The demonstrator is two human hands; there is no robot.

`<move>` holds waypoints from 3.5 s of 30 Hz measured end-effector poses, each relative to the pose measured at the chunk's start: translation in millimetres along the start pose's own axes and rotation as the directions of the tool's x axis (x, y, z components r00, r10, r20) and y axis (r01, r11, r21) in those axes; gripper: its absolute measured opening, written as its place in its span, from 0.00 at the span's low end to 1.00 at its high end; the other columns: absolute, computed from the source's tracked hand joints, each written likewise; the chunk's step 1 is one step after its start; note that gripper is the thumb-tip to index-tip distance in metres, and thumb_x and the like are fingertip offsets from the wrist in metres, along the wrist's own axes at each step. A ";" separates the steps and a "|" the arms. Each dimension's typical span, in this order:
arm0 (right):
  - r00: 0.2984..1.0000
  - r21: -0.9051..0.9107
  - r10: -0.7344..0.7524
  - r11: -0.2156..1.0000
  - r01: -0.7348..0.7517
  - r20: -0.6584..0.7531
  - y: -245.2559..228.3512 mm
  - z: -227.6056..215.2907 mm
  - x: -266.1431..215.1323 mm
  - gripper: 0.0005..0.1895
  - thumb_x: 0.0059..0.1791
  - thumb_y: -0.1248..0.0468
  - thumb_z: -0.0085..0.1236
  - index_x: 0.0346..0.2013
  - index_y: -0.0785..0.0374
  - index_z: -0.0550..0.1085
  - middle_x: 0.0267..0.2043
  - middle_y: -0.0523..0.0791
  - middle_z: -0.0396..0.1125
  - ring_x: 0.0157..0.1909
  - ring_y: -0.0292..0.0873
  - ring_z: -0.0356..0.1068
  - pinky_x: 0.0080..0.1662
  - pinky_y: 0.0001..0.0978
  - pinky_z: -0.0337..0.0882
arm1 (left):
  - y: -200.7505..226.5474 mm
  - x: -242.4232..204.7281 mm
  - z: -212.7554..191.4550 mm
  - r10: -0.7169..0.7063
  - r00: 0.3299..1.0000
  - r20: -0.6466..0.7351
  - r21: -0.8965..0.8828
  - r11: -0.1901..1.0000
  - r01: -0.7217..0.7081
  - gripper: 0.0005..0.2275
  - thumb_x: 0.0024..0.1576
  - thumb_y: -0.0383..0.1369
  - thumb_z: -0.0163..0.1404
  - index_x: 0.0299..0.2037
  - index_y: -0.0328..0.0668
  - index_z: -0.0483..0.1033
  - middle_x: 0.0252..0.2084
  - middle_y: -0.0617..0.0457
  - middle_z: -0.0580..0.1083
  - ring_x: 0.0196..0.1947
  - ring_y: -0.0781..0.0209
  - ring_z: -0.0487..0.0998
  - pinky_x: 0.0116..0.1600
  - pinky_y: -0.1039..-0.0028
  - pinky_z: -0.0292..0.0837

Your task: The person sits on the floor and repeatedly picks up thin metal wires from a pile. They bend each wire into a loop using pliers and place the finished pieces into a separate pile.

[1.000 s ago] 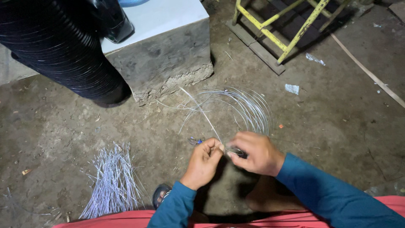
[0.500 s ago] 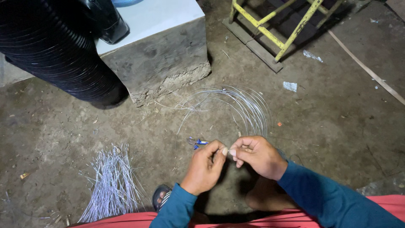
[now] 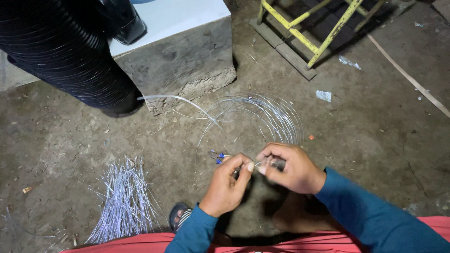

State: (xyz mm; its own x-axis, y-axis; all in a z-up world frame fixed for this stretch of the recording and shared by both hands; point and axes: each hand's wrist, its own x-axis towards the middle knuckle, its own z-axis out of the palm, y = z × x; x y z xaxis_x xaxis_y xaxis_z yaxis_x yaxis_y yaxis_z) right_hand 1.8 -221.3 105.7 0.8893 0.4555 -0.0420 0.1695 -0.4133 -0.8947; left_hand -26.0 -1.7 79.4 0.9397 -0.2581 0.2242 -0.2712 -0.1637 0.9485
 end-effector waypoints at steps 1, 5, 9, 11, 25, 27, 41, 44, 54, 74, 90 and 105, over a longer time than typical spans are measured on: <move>0.996 0.200 0.076 0.976 -0.082 0.035 7.6 3.7 0.9 0.05 0.48 0.67 0.61 0.36 0.67 0.76 0.28 0.42 0.70 0.31 0.37 0.68 0.36 0.28 0.72 | 6.7 2.9 -1.8 0.065 0.998 0.001 0.048 0.997 -0.065 0.04 0.62 0.27 0.51 0.35 0.36 0.73 0.30 0.51 0.71 0.34 0.56 0.71 0.44 0.68 0.67; 0.963 0.580 0.226 0.768 -0.271 0.149 32.3 14.5 0.1 0.06 0.52 0.67 0.57 0.35 0.69 0.76 0.29 0.41 0.69 0.32 0.34 0.69 0.39 0.28 0.72 | 23.4 11.4 -7.3 0.207 0.978 0.009 0.163 0.965 -0.205 0.02 0.59 0.25 0.51 0.36 0.37 0.73 0.32 0.46 0.72 0.36 0.47 0.72 0.49 0.62 0.65; 0.958 0.565 0.251 0.774 -0.286 0.140 36.2 18.8 -1.9 0.06 0.52 0.67 0.57 0.35 0.69 0.77 0.29 0.41 0.69 0.31 0.33 0.68 0.38 0.28 0.72 | 17.0 9.7 -7.6 0.191 0.981 0.027 0.174 0.966 -0.193 0.02 0.59 0.26 0.51 0.36 0.37 0.73 0.32 0.47 0.72 0.36 0.48 0.72 0.48 0.62 0.64; 0.949 0.550 0.293 0.777 -0.305 0.113 28.3 21.8 -2.3 0.06 0.51 0.67 0.58 0.35 0.69 0.77 0.28 0.42 0.69 0.31 0.34 0.68 0.37 0.27 0.71 | 5.6 5.3 -3.4 0.045 0.998 0.037 0.115 0.992 -0.049 0.03 0.60 0.26 0.52 0.35 0.36 0.74 0.30 0.48 0.72 0.34 0.53 0.72 0.45 0.66 0.66; 0.851 -0.459 -0.505 0.727 0.511 0.147 3.6 10.5 2.1 0.06 0.46 0.66 0.63 0.31 0.64 0.74 0.30 0.48 0.65 0.32 0.50 0.68 0.34 0.39 0.70 | -56.1 -7.6 10.5 -0.424 0.868 0.258 -0.239 0.842 0.483 0.04 0.64 0.30 0.50 0.40 0.38 0.75 0.28 0.53 0.72 0.28 0.71 0.69 0.36 0.77 0.65; 0.931 -0.335 -0.365 0.875 0.349 0.015 12.4 9.8 2.5 0.06 0.46 0.65 0.64 0.36 0.64 0.78 0.33 0.46 0.70 0.34 0.46 0.72 0.36 0.33 0.71 | -40.2 -10.1 8.1 -0.425 0.903 0.058 -0.005 0.905 0.426 0.08 0.65 0.30 0.54 0.51 0.40 0.72 0.28 0.47 0.69 0.27 0.66 0.65 0.34 0.72 0.63; 0.944 0.432 0.317 0.867 -0.248 -0.095 61.6 -5.8 13.3 0.11 0.51 0.63 0.57 0.26 0.66 0.77 0.23 0.41 0.68 0.27 0.33 0.66 0.35 0.26 0.66 | -24.0 -1.1 11.0 -0.052 0.997 0.055 0.130 0.990 0.045 0.04 0.64 0.30 0.49 0.43 0.41 0.76 0.35 0.42 0.76 0.38 0.41 0.78 0.43 0.61 0.72; 0.885 0.576 0.412 0.786 -0.225 -0.217 72.0 -39.2 25.3 0.08 0.50 0.65 0.58 0.27 0.63 0.77 0.22 0.40 0.67 0.24 0.34 0.67 0.31 0.27 0.67 | -34.8 -6.5 10.1 -0.111 0.990 0.091 0.097 0.990 0.102 0.05 0.65 0.31 0.46 0.42 0.42 0.74 0.30 0.43 0.76 0.33 0.40 0.79 0.38 0.59 0.73; 0.704 0.690 0.578 0.703 -0.172 -0.412 136.1 -120.5 43.0 0.05 0.52 0.65 0.59 0.34 0.61 0.72 0.26 0.41 0.62 0.26 0.35 0.60 0.32 0.30 0.62 | -71.9 -36.1 38.4 0.022 0.931 0.366 0.392 0.903 -0.175 0.06 0.61 0.32 0.49 0.45 0.43 0.74 0.24 0.39 0.73 0.27 0.36 0.76 0.33 0.49 0.67; 0.917 0.765 0.395 0.571 -0.297 0.061 204.3 22.4 119.1 0.08 0.56 0.62 0.52 0.45 0.63 0.75 0.35 0.44 0.70 0.36 0.38 0.71 0.42 0.32 0.74 | -148.7 -28.7 -35.3 -0.267 0.892 -0.363 0.401 0.820 0.409 0.10 0.62 0.34 0.48 0.46 0.38 0.79 0.39 0.33 0.77 0.42 0.33 0.78 0.45 0.51 0.74; 0.904 -0.715 0.427 0.632 -0.299 -0.001 342.4 47.5 61.9 0.20 0.49 0.55 0.53 0.53 0.59 0.77 0.61 0.53 0.68 0.59 0.58 0.70 0.60 0.44 0.70 | -188.4 -101.0 -182.2 -0.427 0.221 -0.877 0.252 -0.015 0.968 0.13 0.62 0.40 0.45 0.46 0.46 0.81 0.42 0.37 0.80 0.43 0.36 0.81 0.46 0.51 0.75; 0.992 -0.222 0.046 0.972 -0.072 -0.117 215.1 79.0 102.1 0.11 0.48 0.58 0.62 0.40 0.61 0.81 0.37 0.50 0.77 0.37 0.46 0.79 0.41 0.36 0.76 | -239.4 -71.9 -76.0 -0.511 0.657 -0.555 0.183 0.695 0.696 0.17 0.58 0.44 0.55 0.50 0.40 0.80 0.39 0.40 0.80 0.40 0.47 0.82 0.47 0.63 0.77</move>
State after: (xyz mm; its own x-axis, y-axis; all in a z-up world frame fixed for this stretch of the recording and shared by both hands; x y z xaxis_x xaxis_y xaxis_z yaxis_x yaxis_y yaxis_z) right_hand 95.4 -201.4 -126.2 0.9396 0.3408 -0.0313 0.1954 -0.6094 -0.7684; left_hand -12.8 128.4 -146.8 0.8710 0.4426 -0.2132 0.4271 -0.4678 0.7738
